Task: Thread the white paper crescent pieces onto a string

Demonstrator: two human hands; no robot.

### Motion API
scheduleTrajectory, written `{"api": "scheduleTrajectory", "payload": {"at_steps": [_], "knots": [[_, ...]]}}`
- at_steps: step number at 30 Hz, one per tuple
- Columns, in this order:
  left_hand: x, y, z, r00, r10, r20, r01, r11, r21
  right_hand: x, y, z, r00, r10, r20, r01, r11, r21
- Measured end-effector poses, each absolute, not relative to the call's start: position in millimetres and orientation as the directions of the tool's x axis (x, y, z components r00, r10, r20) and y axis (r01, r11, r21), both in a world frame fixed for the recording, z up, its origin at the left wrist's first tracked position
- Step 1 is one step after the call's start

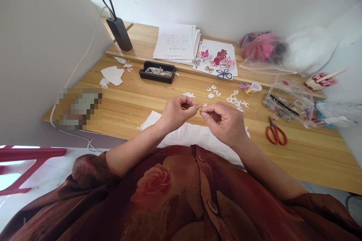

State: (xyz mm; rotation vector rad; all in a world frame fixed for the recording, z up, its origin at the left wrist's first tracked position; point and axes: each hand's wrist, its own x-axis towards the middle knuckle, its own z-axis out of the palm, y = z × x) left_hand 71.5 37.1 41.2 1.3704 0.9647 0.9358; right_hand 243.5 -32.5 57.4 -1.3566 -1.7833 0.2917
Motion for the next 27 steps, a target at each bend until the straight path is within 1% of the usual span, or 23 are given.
{"api": "scheduleTrajectory", "payload": {"at_steps": [2,4,9,12,15,18,20,21,23,25,27], "knots": [[70,36,43,0.362,0.932,0.003,0.058,-0.026,0.998,245,-32,64,-0.076,0.874,0.48,0.684,0.396,-0.613],[69,35,44,0.392,0.92,0.008,0.072,-0.039,0.997,248,-30,70,-0.075,0.884,0.462,0.674,0.386,-0.629],[66,35,44,0.482,0.875,-0.037,0.085,-0.004,0.996,257,-18,73,-0.03,0.935,0.353,0.561,0.308,-0.768],[65,36,43,0.511,0.856,-0.078,0.071,0.048,0.996,262,-8,66,-0.018,0.968,0.252,0.423,0.236,-0.875],[66,37,42,0.512,0.851,-0.113,0.012,0.124,0.992,264,-2,55,0.019,0.993,0.119,0.239,0.111,-0.965],[68,37,42,0.502,0.855,-0.13,-0.079,0.194,0.978,260,-4,43,0.02,0.999,-0.033,0.057,-0.034,-0.998],[70,38,42,0.48,0.869,-0.12,-0.13,0.206,0.97,255,-8,36,0.019,0.996,-0.082,-0.02,-0.082,-0.996],[71,38,41,0.465,0.878,-0.113,-0.144,0.201,0.969,252,-11,33,0.026,0.996,-0.082,-0.027,-0.081,-0.996],[72,39,40,0.43,0.897,-0.103,-0.144,0.18,0.973,248,-17,32,0.049,0.998,-0.035,0.028,-0.037,-0.999],[73,40,39,0.4,0.912,-0.094,-0.121,0.155,0.981,245,-23,34,0.066,0.996,0.06,0.152,0.05,-0.987],[73,41,39,0.384,0.92,-0.079,-0.085,0.121,0.989,244,-28,39,0.07,0.981,0.182,0.301,0.153,-0.941]]}}
